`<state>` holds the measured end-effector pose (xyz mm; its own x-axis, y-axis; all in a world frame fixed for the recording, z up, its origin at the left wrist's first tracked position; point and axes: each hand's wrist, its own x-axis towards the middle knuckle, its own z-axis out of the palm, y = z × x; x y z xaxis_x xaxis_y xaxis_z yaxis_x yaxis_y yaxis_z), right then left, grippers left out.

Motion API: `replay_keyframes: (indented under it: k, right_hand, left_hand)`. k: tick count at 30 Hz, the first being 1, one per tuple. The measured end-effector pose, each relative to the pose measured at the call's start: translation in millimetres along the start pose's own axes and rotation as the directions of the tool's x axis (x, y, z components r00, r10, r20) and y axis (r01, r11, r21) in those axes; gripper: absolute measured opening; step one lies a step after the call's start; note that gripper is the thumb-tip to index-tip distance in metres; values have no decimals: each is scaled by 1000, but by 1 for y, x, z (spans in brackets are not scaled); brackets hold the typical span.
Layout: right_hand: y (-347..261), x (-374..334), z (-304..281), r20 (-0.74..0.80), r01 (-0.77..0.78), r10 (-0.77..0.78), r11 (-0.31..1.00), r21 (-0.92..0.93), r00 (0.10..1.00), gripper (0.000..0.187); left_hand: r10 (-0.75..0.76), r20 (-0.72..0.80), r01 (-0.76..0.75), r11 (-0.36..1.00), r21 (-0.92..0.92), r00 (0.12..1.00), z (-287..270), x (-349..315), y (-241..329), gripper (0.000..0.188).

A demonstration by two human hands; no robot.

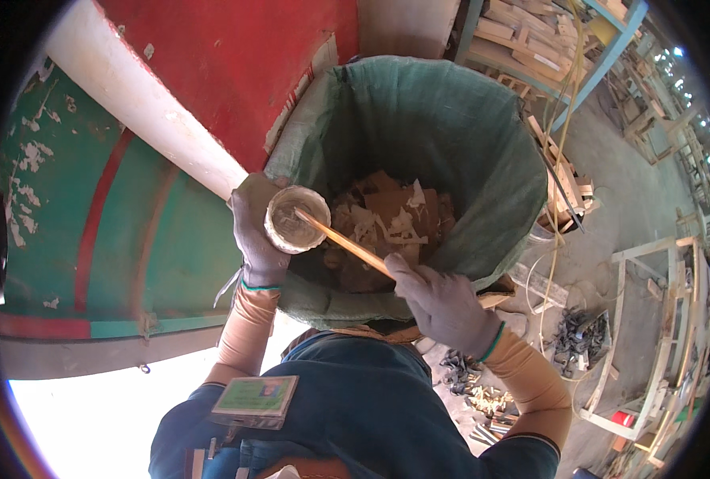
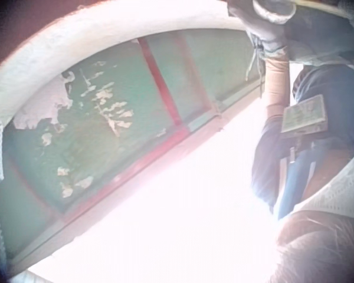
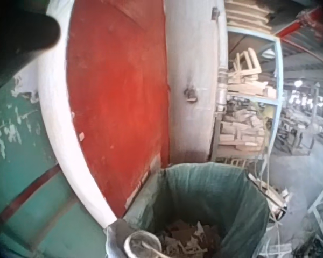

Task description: The person applies a white substance from a small container onto the holes of wooden slats using a brush. They handle the slats one at a time, apply the substance, and place them on a stack. The person then scrapes the remaining substance from the container into a waste bin.

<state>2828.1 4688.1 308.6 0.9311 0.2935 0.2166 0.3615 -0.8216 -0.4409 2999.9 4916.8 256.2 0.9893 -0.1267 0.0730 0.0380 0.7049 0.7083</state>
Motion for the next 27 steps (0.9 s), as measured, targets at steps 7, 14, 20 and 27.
replay_keyframes:
  k: [7, 14, 20, 27]
  right_hand:
    - [2, -5, -14, -119, 142, -162, 977, -156, 980, 45]
    - [-21, 9, -44, 54, 111, -115, 583, -805, 992, 52]
    - [-8, -13, -24, 140, -94, 118, 981, -167, 983, 48]
    - [-13, -28, 1, 240, -357, 279, 525, 772, 930, 39]
  left_hand:
    - [171, 194, -229, 913, 337, 966, 15, -4, -7, 56]
    - [-9, 362, -172, 869, 465, 932, 37, 3, 11, 59]
    - [146, 490, -315, 907, 281, 859, 35, 6, 9, 63]
    - [215, 541, -376, 903, 206, 813, 46, 9, 15, 65]
